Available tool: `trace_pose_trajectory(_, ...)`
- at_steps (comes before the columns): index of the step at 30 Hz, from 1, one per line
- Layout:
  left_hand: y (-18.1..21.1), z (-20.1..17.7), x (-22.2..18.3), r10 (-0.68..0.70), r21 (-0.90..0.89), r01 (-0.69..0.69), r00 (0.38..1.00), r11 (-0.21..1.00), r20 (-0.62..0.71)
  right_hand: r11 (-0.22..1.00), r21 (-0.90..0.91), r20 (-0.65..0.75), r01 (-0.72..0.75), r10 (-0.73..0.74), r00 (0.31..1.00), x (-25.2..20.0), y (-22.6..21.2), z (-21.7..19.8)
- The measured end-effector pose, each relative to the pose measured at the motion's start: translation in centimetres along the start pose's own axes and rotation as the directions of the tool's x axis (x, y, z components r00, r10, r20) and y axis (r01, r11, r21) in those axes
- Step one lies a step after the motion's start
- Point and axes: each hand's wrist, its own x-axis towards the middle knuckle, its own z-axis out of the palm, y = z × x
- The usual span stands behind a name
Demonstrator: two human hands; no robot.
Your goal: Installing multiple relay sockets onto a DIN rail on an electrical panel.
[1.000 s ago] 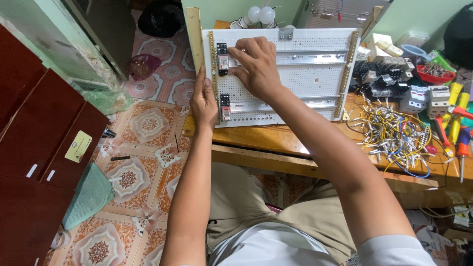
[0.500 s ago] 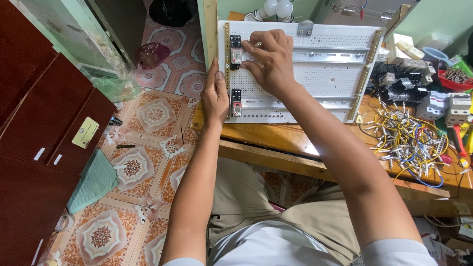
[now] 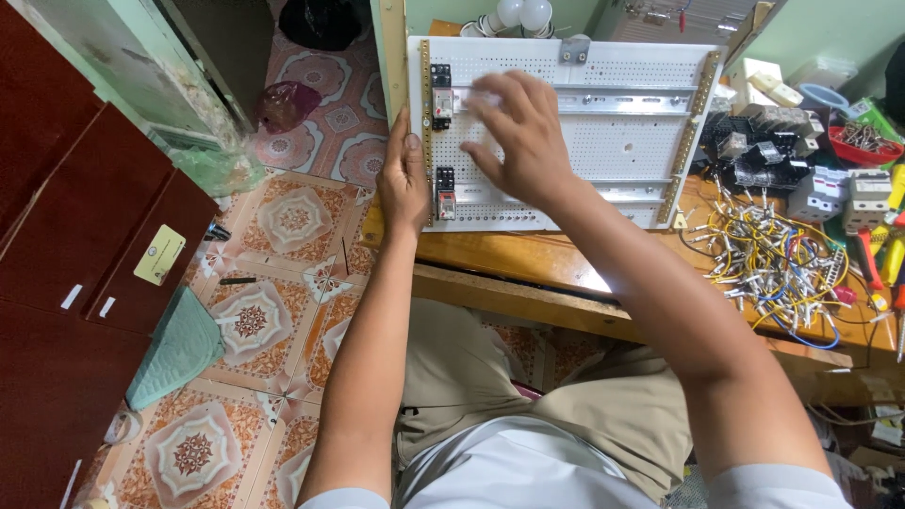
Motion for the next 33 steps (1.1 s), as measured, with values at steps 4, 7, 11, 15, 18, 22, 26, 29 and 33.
trace_pose_trajectory(4, 1.6, 0.0, -0.2, -0.061, -0.098, 0.054, 0.996, 0.994, -0.072, 0.996, 0.085, 0.145, 0.040, -0.052, 0.988, -4.2, -0.4, 0.6)
trace_pose_trajectory(7, -0.1, 0.3, -0.1, -0.021, -0.081, 0.013, 0.994, 0.997, -0.104, 0.997, 0.067, 0.201, 0.042, -0.055, 0.978, -5.3, -1.8, 0.2)
trace_pose_trajectory(11, 0.5, 0.1, 0.1, -0.006, -0.116, -0.006, 0.995, 0.993, -0.098, 0.997, 0.046, 0.116, 0.060, -0.065, 0.991, -5.7, -2.1, 1.7)
trace_pose_trajectory(15, -1.0, 0.9, 0.3, 0.033, -0.054, -0.040, 0.991, 0.998, -0.132, 0.997, 0.056, 0.068, 0.044, -0.048, 0.997, -5.8, -2.5, 2.8)
trace_pose_trajectory(18, -0.5, 0.7, 0.3, 0.042, -0.064, -0.050, 0.992, 0.997, -0.123, 0.996, 0.076, 0.036, 0.043, -0.046, 0.998, -5.6, -2.9, 2.9)
trace_pose_trajectory(22, -0.4, 0.4, 0.2, 0.082, -0.066, -0.092, 0.987, 0.994, -0.136, 0.996, 0.059, 0.034, 0.064, -0.066, 0.997, -5.5, -3.1, 3.2)
trace_pose_trajectory(26, -0.2, 0.5, 0.1, 0.105, -0.063, -0.112, 0.987, 0.992, -0.118, 0.996, 0.050, 0.027, 0.076, -0.077, 0.997, -5.2, -3.3, 3.1)
trace_pose_trajectory(29, -0.4, 0.3, 0.1, 0.100, -0.059, -0.107, 0.988, 0.992, -0.114, 0.995, 0.054, 0.069, 0.078, -0.082, 0.994, -5.3, -3.0, 3.0)
trace_pose_trajectory(33, 1.0, -0.3, -0.1, 0.015, -0.011, -0.016, 0.999, 1.000, -0.037, 0.989, 0.144, 0.222, -0.021, -0.011, 0.975, -4.7, -3.1, 1.3)
